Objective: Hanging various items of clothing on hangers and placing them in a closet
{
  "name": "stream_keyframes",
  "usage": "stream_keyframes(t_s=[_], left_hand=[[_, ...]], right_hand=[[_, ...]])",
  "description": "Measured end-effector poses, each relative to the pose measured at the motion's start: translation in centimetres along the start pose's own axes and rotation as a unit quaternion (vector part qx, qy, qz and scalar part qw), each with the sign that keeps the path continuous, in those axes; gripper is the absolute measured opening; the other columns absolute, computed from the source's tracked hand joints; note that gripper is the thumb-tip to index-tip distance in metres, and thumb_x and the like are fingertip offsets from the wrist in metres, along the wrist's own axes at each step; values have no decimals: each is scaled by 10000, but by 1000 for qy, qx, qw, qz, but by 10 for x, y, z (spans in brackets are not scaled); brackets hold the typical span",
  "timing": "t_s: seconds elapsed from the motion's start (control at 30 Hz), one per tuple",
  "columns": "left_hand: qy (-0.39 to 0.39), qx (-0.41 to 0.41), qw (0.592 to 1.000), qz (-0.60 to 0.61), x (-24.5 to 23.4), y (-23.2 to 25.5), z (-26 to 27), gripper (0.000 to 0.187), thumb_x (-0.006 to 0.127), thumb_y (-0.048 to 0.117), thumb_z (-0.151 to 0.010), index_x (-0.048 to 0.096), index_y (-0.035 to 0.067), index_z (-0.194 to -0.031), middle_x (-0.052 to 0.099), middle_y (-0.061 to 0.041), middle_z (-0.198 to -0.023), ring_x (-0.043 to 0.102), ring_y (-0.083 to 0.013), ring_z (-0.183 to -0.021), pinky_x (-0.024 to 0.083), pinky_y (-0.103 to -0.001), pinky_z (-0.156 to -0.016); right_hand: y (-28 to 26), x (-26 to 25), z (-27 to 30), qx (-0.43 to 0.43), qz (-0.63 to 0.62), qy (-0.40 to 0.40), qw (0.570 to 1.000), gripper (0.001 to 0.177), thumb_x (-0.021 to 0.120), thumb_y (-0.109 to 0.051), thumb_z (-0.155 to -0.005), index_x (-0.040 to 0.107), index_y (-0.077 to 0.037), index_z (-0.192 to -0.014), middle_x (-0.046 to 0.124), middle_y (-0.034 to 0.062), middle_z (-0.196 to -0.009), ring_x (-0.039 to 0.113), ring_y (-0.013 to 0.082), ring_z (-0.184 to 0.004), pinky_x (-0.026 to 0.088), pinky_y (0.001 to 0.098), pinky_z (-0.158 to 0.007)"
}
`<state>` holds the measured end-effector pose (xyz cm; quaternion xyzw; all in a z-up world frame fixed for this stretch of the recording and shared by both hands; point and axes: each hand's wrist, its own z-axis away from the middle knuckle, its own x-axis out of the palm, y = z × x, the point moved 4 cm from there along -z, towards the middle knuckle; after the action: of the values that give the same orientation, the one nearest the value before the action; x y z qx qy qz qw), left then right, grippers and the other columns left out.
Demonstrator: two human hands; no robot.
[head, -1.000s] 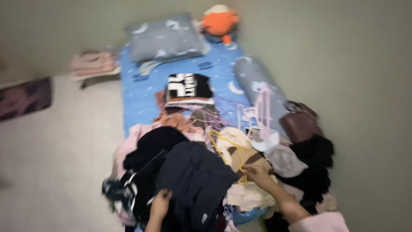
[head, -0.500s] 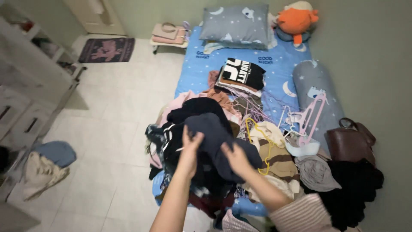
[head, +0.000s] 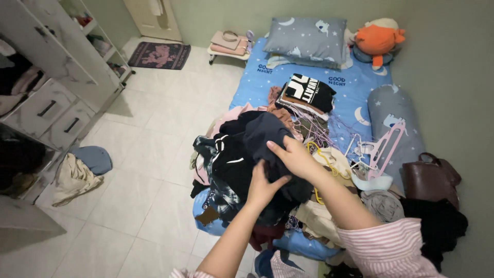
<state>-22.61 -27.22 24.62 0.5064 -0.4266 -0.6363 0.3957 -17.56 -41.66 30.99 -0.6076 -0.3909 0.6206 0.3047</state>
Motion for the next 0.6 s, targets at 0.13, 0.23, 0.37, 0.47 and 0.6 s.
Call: stream_keyframes(t_s=[0.13, 0.23, 0.37, 0.47, 0.6], left_hand=[[32, 40, 998, 22, -12, 45, -2, 886, 783, 380, -675, 405, 0, -1380, 504, -252, -1311, 540, -415, -1211, 471, -484, -997], [74, 93, 991, 53, -29, 62, -12, 705, 705, 134, -698, 437, -18, -1332, 545, -282, -1259, 539, -456, -1189, 473, -524, -973], [201, 125, 972, -5, -103, 78, -28, 423, 444, -125, -754, 597, -56, -1142, 628, -333, -1027, 587, -511, -1055, 487, -523, -922], [231, 177, 956, 39, -158, 108, -29, 426, 427, -121, -784, 596, -26, -1164, 640, -304, -1033, 599, -456, -1051, 477, -491, -927], [190, 180, 964, 47, -200, 138, -34, 238, 632, 110, -860, 672, 159, -1090, 701, -80, -763, 663, -203, -756, 520, -347, -763]], right_hand=[[-89, -2, 18, -34, 82, 1, 996, 508, 635, -442, -907, 581, 46, -775, 618, 264, -708, 618, 357, -721, 446, 471, -666], [-114, -19, 7, -131, 97, -1, 987, 420, 669, -339, -888, 593, 75, -897, 623, 340, -824, 610, 507, -902, 452, 565, -765], [-129, -68, -28, -188, 83, 46, 978, 468, 719, -183, -817, 580, 24, -1212, 639, 254, -1141, 577, 419, -1129, 436, 515, -950], [-146, -105, -34, -186, 172, 113, 961, 420, 756, -225, -809, 633, -19, -1154, 675, 208, -1064, 610, 407, -1064, 460, 509, -898], [-159, -125, -18, -122, 382, 220, 889, 507, 778, -529, -775, 718, -64, -967, 703, 147, -906, 677, 344, -929, 500, 441, -820]])
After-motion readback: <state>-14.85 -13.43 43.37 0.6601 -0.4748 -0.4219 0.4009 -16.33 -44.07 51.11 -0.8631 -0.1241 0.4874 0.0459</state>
